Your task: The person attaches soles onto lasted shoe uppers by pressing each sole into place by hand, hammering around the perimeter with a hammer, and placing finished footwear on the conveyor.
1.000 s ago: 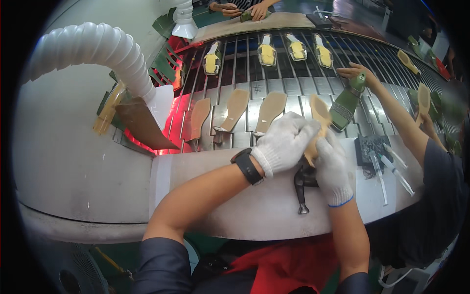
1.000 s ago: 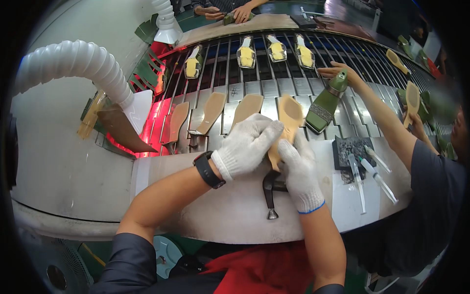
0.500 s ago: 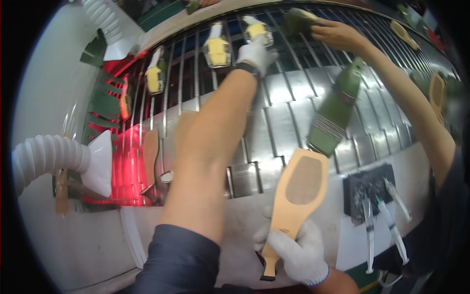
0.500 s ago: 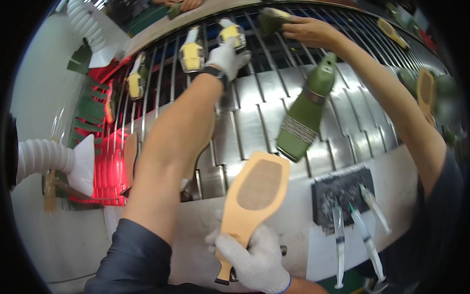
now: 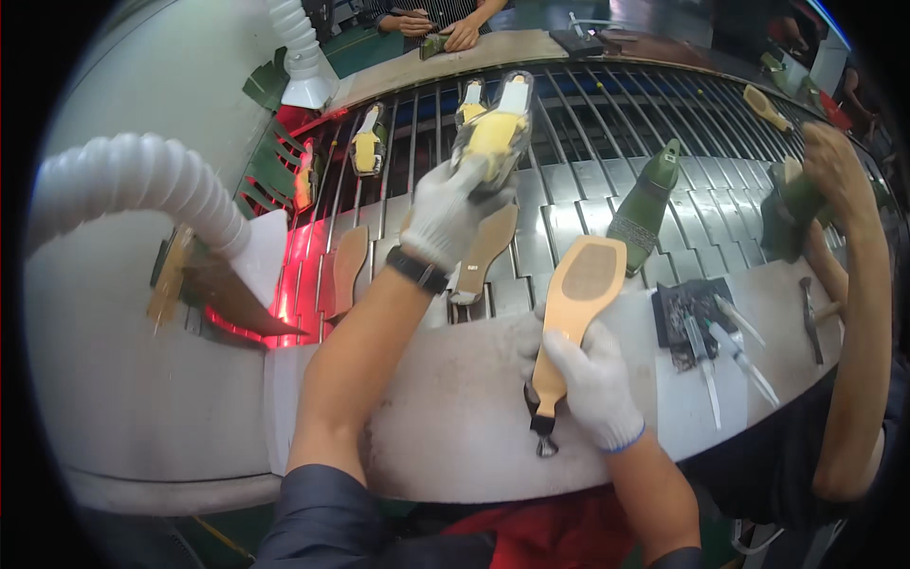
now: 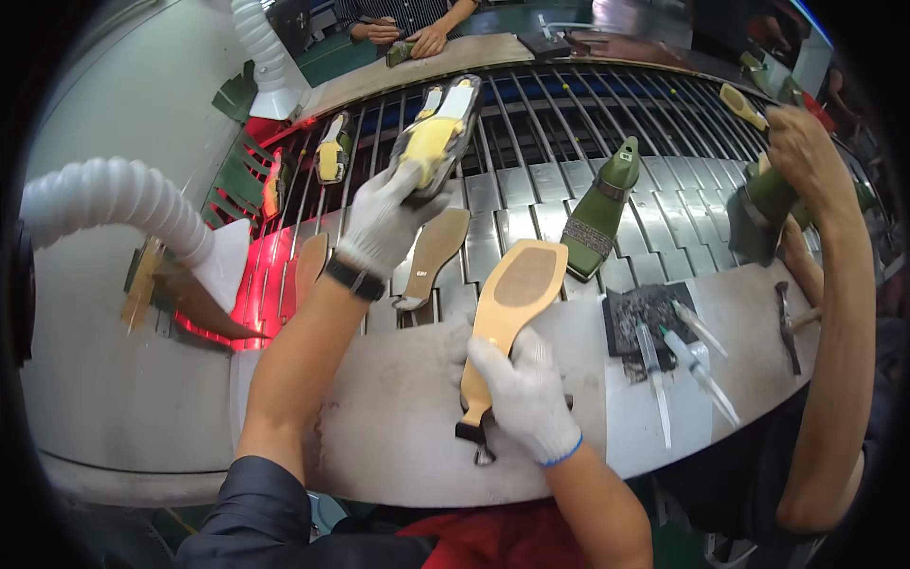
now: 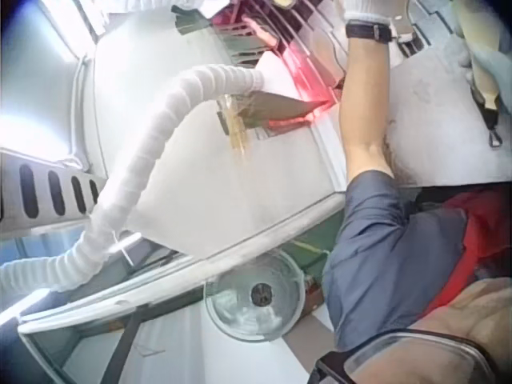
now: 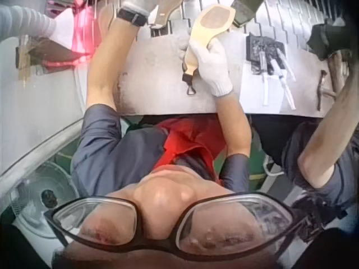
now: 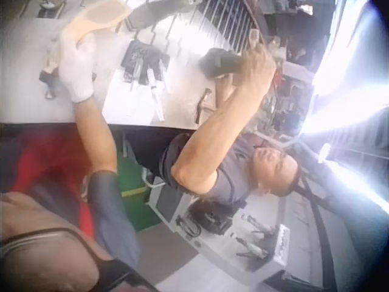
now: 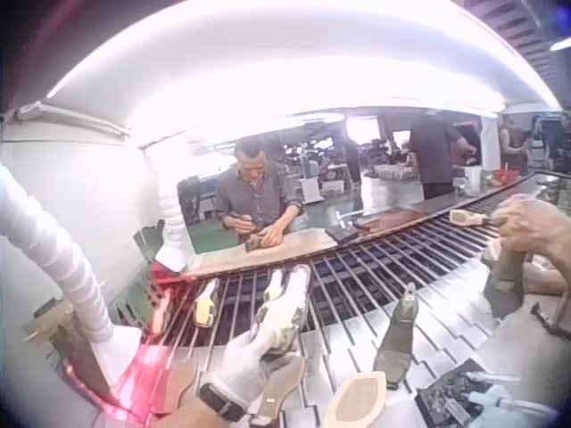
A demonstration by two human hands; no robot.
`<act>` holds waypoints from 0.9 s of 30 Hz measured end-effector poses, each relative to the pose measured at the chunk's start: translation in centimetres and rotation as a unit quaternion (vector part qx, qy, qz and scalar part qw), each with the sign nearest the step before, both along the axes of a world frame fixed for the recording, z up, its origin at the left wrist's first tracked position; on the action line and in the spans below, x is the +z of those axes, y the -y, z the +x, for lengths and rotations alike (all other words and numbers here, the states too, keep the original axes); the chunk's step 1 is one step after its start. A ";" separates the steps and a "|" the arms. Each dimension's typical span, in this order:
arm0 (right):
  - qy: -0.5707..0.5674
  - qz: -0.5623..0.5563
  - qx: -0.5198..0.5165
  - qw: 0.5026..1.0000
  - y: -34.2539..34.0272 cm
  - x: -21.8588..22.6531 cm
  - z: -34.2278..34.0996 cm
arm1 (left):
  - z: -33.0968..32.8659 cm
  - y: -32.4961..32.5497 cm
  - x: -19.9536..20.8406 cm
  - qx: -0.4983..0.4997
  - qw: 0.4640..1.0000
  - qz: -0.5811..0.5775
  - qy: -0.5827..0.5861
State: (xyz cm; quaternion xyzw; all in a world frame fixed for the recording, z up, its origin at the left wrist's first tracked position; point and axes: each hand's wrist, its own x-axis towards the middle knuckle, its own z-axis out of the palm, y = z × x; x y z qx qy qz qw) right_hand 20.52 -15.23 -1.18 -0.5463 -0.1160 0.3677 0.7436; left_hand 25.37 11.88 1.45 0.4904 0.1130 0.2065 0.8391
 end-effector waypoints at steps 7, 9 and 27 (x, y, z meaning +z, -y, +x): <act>-0.003 -0.033 0.046 0.998 -0.1 2.0 -7.9 | -31.0 4.4 3.6 0.084 0.969 0.223 -0.070; 0.368 -0.151 -0.070 0.915 -0.5 -1.2 -9.4 | -37.1 4.9 3.5 0.124 0.932 0.331 -0.081; 0.772 -0.110 0.193 0.596 -8.6 2.5 -19.1 | -52.2 4.5 4.8 0.018 0.704 0.694 -0.151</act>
